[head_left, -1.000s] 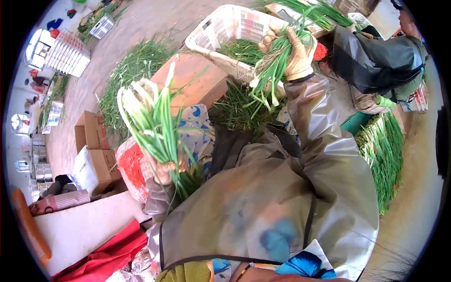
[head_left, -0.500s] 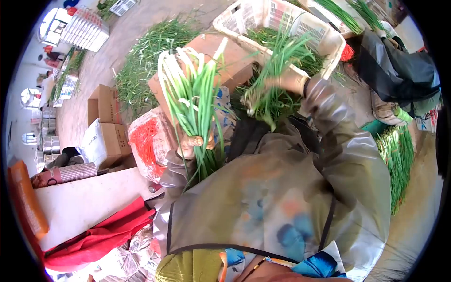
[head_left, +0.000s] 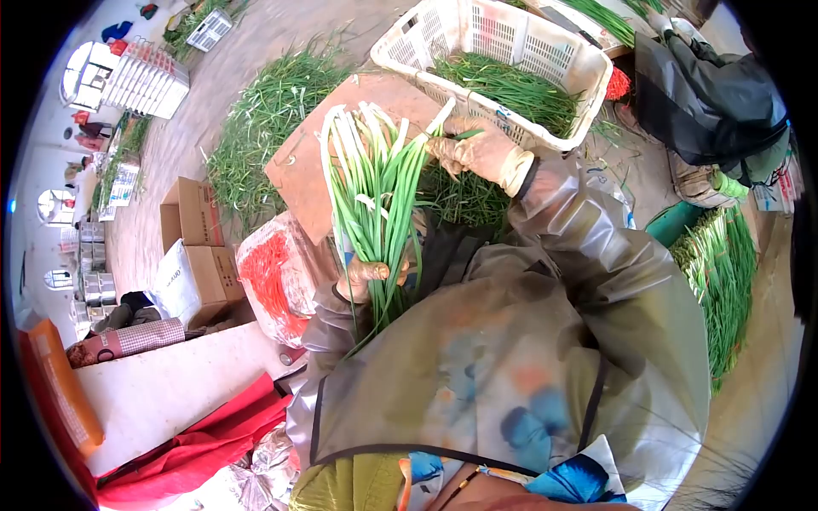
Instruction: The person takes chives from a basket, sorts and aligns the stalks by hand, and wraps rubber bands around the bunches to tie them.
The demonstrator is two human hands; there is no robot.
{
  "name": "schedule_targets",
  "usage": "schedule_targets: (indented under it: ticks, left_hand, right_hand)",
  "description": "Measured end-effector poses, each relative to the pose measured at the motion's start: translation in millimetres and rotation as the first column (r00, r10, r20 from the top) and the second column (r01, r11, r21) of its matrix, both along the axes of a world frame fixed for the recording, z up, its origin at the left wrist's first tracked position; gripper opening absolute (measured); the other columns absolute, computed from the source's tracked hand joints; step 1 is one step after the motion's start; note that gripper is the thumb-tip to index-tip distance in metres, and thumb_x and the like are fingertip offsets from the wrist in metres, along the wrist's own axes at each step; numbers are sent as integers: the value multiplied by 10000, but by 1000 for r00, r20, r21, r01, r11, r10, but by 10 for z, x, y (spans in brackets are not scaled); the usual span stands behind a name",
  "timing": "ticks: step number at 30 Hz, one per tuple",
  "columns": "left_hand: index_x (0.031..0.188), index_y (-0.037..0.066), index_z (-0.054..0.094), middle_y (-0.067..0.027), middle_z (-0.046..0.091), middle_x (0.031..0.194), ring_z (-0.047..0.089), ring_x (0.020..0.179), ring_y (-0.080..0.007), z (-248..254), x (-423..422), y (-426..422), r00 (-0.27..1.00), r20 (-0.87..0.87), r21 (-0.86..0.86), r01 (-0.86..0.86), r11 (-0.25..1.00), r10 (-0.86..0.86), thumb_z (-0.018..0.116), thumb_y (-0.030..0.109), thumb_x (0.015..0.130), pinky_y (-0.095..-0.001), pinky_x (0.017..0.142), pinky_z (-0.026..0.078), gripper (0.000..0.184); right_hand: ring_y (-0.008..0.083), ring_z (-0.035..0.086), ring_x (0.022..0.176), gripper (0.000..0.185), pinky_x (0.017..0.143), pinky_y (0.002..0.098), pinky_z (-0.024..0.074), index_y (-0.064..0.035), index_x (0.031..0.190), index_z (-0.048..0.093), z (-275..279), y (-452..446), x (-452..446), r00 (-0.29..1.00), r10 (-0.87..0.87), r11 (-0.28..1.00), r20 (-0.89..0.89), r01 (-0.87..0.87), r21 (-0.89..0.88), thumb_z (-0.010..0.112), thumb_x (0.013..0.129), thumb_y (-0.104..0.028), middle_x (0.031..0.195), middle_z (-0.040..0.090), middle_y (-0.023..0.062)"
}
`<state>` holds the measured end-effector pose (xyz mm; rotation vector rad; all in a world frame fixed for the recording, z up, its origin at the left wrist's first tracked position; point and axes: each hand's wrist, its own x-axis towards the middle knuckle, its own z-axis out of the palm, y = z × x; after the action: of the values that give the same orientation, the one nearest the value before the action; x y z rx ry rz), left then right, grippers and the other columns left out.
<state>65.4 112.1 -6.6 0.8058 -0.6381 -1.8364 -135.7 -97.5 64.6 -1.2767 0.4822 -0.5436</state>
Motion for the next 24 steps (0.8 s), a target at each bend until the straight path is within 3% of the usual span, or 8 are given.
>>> schedule_targets:
  ticks: [4, 5, 7, 11, 17, 21, 23, 24]
  left_hand:
    - [1048, -2, 548, -128, 617, 799, 571, 622, -229, -13, -38, 94, 1000, 21, -1, -23, 1000, 23, 811, 162, 597, -332, 533, 472, 548]
    - [1062, -2, 539, -126, 616, 787, 570, 617, -225, -30, -27, 118, 1000, 26, 8, 12, 1000, -12, 816, 162, 591, -326, 530, 471, 571]
    - [1083, -7, 524, -124, 615, 781, 569, 609, -220, 72, -80, 127, 999, 35, 7, 28, 1000, -29, 824, 174, 583, -326, 527, 471, 611]
    - [1141, -10, 484, -124, 619, 797, 590, 649, -217, 85, -94, 183, 994, 13, 35, 108, 994, -108, 825, 180, 593, -316, 548, 484, 673]
    - [1196, 17, 458, -112, 628, 869, 609, 745, -190, 93, -119, 326, 988, 135, 127, 60, 990, -78, 804, 127, 629, -312, 638, 504, 674]
    - [1147, -14, 507, -99, 628, 840, 596, 707, -181, -1, -69, 374, 995, 93, 109, 27, 994, -38, 796, 170, 622, -287, 609, 491, 626]
    - [1092, -17, 543, -102, 623, 820, 585, 671, -182, 84, -102, 315, 996, 82, 83, 12, 996, -19, 796, 203, 610, -286, 581, 485, 587]
    - [1085, -15, 547, -100, 620, 812, 583, 664, -186, 51, -81, 315, 995, 100, 73, -13, 997, 6, 800, 209, 605, -292, 573, 486, 587]
  right_hand:
    - [98, 463, 479, 194, 447, 231, 360, 12, 919, 614, 304, 10, -220, 991, 104, 988, -88, -113, -104, 594, 865, -174, 594, 535, 28]
    - [84, 403, 429, 171, 415, 231, 318, -3, 899, 624, 364, 132, -214, 1000, 16, 999, 18, -16, 37, 601, 846, -163, 523, 470, 5]
    - [63, 359, 407, 168, 390, 216, 276, -33, 900, 634, 295, -21, -338, 981, 160, 959, 111, -181, 219, 604, 832, -184, 483, 420, -32]
    - [44, 281, 389, 86, 372, 208, 226, -62, 800, 607, 364, -197, -600, 886, -113, 855, 449, -144, 499, 597, 824, -144, 474, 324, -72]
    - [61, 328, 441, 88, 431, 214, 285, -32, 858, 587, 329, -887, -1530, 670, -441, 857, 597, 117, 502, 575, 853, -120, 502, 337, -63]
    - [60, 370, 489, 130, 517, 219, 357, 15, 963, 523, -17, -1181, -1876, 580, -414, 905, 702, 179, 386, 481, 892, -86, 570, 374, -43]
    - [74, 445, 531, 182, 551, 226, 420, 6, 1042, 520, -339, -1143, -1812, 720, -608, 770, 334, 433, 468, 482, 877, -62, 607, 456, -23]
    - [83, 476, 550, 214, 550, 222, 438, -9, 1076, 515, -264, -963, -1657, 951, -291, 931, -106, 307, 196, 496, 873, -74, 646, 499, -6]
